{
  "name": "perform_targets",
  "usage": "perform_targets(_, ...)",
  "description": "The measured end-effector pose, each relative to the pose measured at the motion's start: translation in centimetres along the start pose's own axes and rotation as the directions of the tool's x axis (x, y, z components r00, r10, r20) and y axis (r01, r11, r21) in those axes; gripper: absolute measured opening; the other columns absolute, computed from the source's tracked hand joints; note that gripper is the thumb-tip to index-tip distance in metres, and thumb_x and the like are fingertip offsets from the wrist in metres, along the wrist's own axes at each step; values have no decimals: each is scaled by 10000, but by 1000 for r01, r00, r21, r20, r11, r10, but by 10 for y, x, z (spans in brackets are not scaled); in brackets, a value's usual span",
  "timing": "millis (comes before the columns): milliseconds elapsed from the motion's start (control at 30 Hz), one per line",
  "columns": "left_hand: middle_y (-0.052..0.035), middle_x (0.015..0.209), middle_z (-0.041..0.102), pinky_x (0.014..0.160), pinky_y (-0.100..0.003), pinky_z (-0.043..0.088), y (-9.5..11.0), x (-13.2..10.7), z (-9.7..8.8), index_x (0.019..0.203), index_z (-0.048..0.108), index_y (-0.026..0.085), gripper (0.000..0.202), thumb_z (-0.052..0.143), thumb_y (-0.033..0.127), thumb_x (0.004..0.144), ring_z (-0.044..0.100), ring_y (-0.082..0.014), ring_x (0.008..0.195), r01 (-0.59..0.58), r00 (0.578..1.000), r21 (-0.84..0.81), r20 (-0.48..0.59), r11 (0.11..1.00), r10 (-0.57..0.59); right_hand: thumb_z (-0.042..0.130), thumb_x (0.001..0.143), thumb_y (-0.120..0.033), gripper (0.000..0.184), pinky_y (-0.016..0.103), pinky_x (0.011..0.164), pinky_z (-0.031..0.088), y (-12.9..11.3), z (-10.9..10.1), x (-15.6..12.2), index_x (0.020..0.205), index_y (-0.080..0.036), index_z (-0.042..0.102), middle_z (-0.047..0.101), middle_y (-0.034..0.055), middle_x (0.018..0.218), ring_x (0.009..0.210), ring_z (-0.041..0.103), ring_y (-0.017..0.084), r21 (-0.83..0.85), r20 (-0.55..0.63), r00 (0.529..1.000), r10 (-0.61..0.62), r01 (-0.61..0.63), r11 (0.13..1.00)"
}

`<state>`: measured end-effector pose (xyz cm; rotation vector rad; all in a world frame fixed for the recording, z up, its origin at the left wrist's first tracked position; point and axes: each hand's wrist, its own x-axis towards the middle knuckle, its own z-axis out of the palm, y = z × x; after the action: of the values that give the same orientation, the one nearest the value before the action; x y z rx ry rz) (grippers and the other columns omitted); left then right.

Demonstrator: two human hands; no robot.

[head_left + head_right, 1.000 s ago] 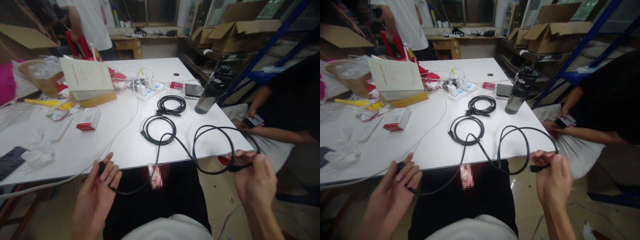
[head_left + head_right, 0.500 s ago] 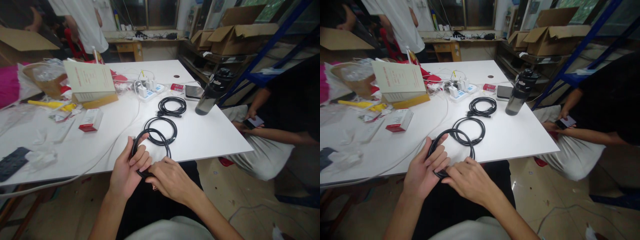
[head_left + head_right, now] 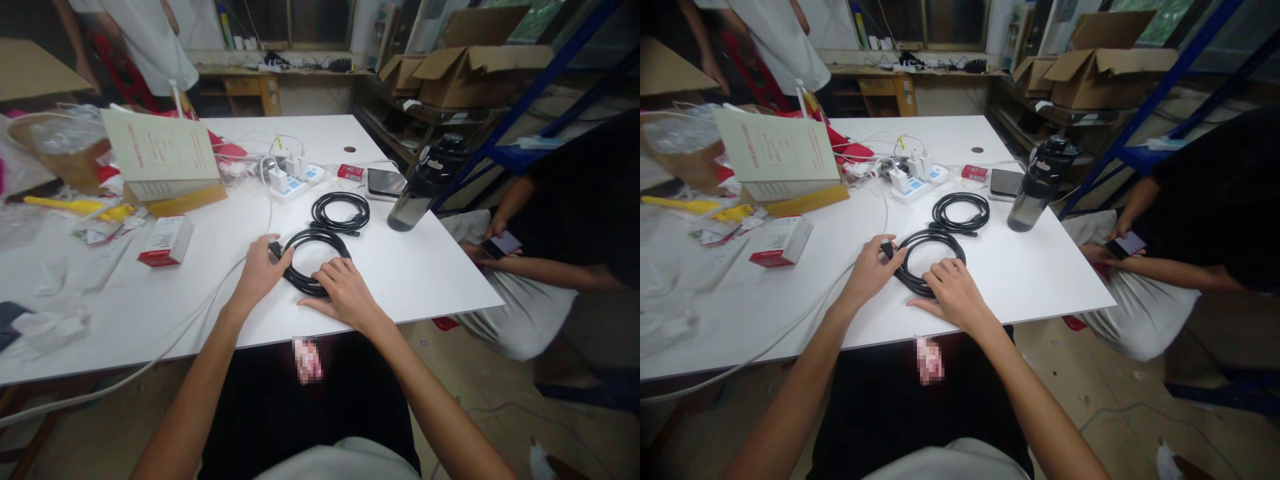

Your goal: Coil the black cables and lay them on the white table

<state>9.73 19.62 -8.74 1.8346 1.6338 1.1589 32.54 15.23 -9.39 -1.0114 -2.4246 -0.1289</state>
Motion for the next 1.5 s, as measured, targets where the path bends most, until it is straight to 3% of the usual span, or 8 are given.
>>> perform_targets(100, -142, 1203, 673, 1160, -552, 404, -17, -3, 3, 1185, 671, 192, 266, 677, 381, 998, 589, -343, 1215, -103, 995, 256, 23, 961, 101, 632, 1012, -697, 539, 448, 1006, 428, 0, 2, -2, 1126, -175, 699, 685, 126, 1112, 1081, 568, 286, 26, -20, 999, 39, -38, 999)
perform_targets(200, -163, 1304, 632, 1174, -542, 396, -19, -11, 5, 1260, 654, 193, 332, 566, 452, 1073, 541, -354, 1269, -154, 988, 306, 50, 939, 146, 679, 964, -731, 579, 494, 1079, 400, 2, 2, -2, 1157, -186, 696, 664, 151, 1240, 1165, 553, 312, 32, -69, 991, 118, -116, 993)
perform_targets(667, -145, 1520, 578, 1273, -546, 364, -13, -15, 1, 1535, 567, 240, 469, 527, 450, 1117, 511, -312, 1433, -332, 940, 181, 148, 926, 309, 663, 1056, -525, 333, 459, 972, 429, 6, 8, -1, 1104, -199, 707, 693, 123, 1202, 1134, 577, 300, -7, -24, 976, 217, -217, 976)
perform_targets(933, -119, 1578, 556, 1288, -533, 424, -16, -17, 0, 1400, 663, 279, 426, 687, 501, 1036, 526, -302, 1503, -319, 936, 80, 183, 944, 301, 641, 1047, -614, 410, 464, 959, 461, 4, 4, -2, 1159, -221, 669, 695, 114, 1190, 1111, 608, 297, 188, -95, 974, 208, -188, 964)
perform_targets(1033, -125, 1539, 605, 1278, -523, 433, -16, -16, 0, 1467, 599, 262, 450, 638, 471, 1070, 560, -286, 1467, -309, 945, 68, 133, 949, 298, 552, 1110, -519, 297, 444, 975, 474, 30, 0, 6, 1142, -238, 642, 708, 91, 1149, 1115, 636, 269, 346, -202, 929, 311, -230, 910)
perform_targets(1133, -150, 1516, 639, 1252, -546, 446, -19, -14, 1, 1593, 460, 241, 581, 627, 453, 1079, 577, -292, 1445, -291, 957, 38, 14, 956, 291, 455, 1136, -471, 306, 454, 990, 474, 76, 2, 26, 1144, -228, 640, 703, 114, 1162, 1123, 637, 280, 318, -237, 897, 373, -291, 902)
perform_targets(1300, -147, 1462, 685, 1209, -559, 476, -24, -10, 1, 1545, 510, 224, 500, 581, 449, 1104, 620, -286, 1397, -217, 971, -10, -103, 976, 215, 564, 1075, -540, 512, 549, 1120, 409, 140, 24, 60, 1423, -168, 610, 625, 205, 1444, 1356, 548, 379, 86, -134, 947, 293, -283, 955)
perform_targets(1500, -124, 1361, 720, 1158, -507, 517, -20, -8, -1, 1351, 652, 220, 338, 553, 442, 1117, 667, -267, 1305, -209, 973, 28, -90, 978, 211, 570, 1063, -634, 490, 503, 1062, 439, 157, 42, 60, 1201, -198, 743, 717, 152, 1255, 1213, 620, 342, 150, -19, 971, 239, -233, 961)
